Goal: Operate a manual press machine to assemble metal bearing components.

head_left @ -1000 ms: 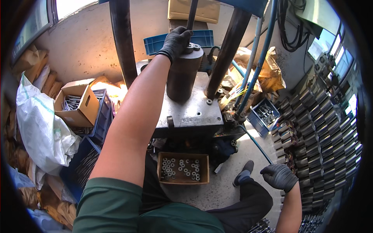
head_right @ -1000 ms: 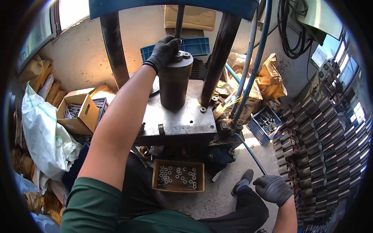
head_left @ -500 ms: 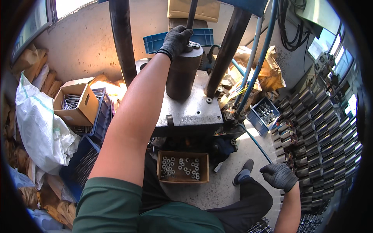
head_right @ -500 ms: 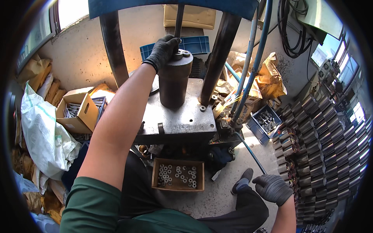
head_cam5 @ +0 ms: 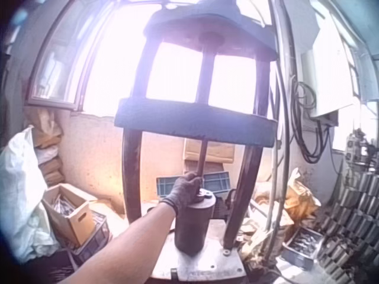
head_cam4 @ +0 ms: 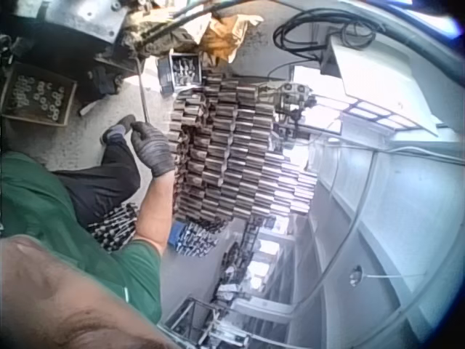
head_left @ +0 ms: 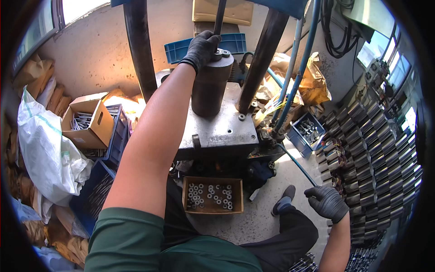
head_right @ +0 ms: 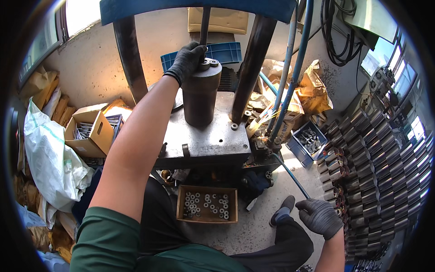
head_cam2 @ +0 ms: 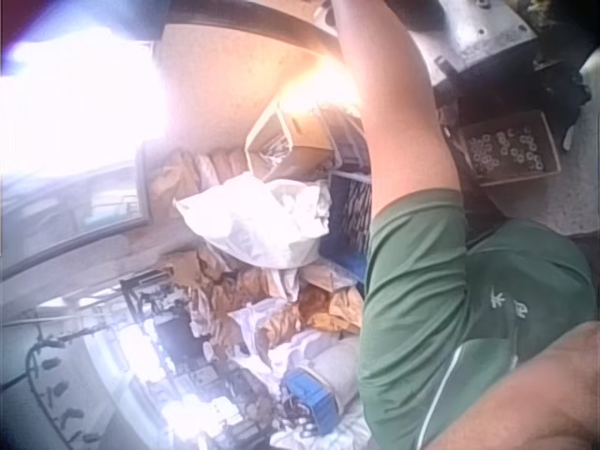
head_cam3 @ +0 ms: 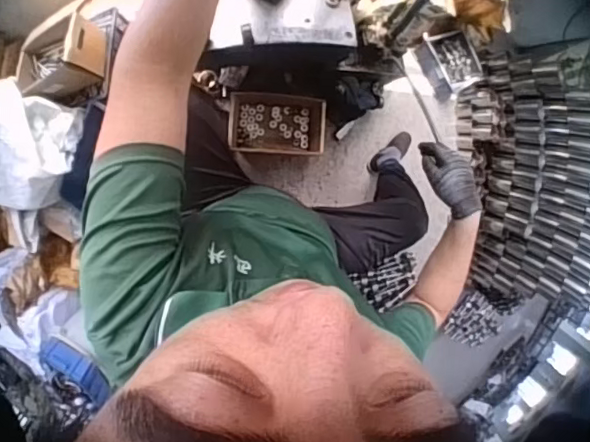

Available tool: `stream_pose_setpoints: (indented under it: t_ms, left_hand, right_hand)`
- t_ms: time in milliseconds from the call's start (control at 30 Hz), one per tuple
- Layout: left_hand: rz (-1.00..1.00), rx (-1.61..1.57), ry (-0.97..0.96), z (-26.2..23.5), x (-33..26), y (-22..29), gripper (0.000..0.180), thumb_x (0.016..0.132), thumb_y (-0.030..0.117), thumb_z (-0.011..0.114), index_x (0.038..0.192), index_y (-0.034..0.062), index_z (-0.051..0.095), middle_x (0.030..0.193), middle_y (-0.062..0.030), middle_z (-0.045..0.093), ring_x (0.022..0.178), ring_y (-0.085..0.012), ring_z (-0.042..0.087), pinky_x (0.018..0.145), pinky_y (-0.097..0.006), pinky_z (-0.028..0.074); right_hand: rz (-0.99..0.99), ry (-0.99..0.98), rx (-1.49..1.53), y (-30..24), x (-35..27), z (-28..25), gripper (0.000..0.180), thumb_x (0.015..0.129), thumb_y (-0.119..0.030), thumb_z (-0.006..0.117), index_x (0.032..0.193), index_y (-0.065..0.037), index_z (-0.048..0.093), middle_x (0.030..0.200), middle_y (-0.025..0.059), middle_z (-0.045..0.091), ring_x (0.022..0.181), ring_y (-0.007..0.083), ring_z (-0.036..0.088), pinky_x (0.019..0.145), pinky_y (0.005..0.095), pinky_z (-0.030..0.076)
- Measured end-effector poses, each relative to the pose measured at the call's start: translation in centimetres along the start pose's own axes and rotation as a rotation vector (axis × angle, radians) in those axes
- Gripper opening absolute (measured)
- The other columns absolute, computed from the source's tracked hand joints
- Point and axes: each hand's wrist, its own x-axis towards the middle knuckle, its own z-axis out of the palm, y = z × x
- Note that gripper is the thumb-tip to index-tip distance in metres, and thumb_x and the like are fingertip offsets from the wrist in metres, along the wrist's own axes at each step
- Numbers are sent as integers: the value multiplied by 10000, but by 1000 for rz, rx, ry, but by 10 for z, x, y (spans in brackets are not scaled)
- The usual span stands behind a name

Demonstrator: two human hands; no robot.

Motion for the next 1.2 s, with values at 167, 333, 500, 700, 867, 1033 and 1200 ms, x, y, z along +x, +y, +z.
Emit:
stream_pose_setpoints:
  t_ms: [167, 333, 500, 700, 867, 1033, 1200]
  left_hand:
    - [34, -74, -14, -6, 5, -9, 267, 975, 276, 668, 1062, 24, 664, 852, -55, 609, 761, -133, 612, 621, -296, 590]
    - [-12, -167, -33, 2, -4, 2, 240, 982, 263, 659, 1033, 29, 647, 846, -47, 590, 745, -129, 597, 588, -280, 604]
    - [-25, -141, -30, -2, -3, 1, 223, 986, 252, 644, 1041, 36, 652, 855, -46, 593, 757, -143, 606, 597, -300, 623]
    - [170, 80, -4, -2, 7, -7, 223, 993, 238, 624, 1120, 58, 656, 918, -54, 621, 799, -149, 617, 633, -291, 596]
    - [44, -120, -76, -1, -9, -1, 227, 1004, 207, 600, 1181, 72, 644, 979, -58, 630, 836, -165, 630, 634, -301, 597]
    - [42, -136, -21, 9, -17, 8, 218, 1013, 188, 593, 1205, 100, 644, 1038, -59, 639, 840, -163, 631, 619, -312, 597]
    - [193, -291, -4, -4, -12, -5, 235, 1010, 146, 588, 1222, 65, 646, 1076, -73, 674, 856, -154, 647, 710, -304, 585]
  right_hand:
    - [13, -34, 50, -4, 8, -3, 269, 893, -195, 634, 1103, -56, 727, 956, 195, 736, 926, 399, 703, 845, 473, 566]
    - [-70, -184, -121, 8, 3, -1, 280, 909, -204, 625, 1119, -49, 726, 962, 203, 736, 943, 391, 706, 853, 469, 569]
    - [7, 147, 117, 0, 11, -4, 231, 900, -122, 644, 1103, -40, 717, 1019, 185, 737, 922, 358, 729, 823, 433, 578]
    - [87, 287, 85, -12, 10, -9, 228, 893, -123, 668, 1096, -31, 712, 977, 170, 739, 889, 336, 735, 792, 413, 575]
    - [-11, 907, 114, 1, 91, -51, 143, 940, -88, 714, 1040, 12, 701, 897, 162, 692, 751, 277, 681, 738, 375, 535]
    - [17, 921, 101, 21, 162, -112, 574, 1021, -537, 586, 971, 22, 707, 822, 218, 687, 783, 328, 687, 758, 430, 517]
    - [144, 877, 23, 18, 195, -132, 761, 969, -717, 505, 1091, -1, 731, 916, 256, 715, 908, 413, 704, 842, 468, 525]
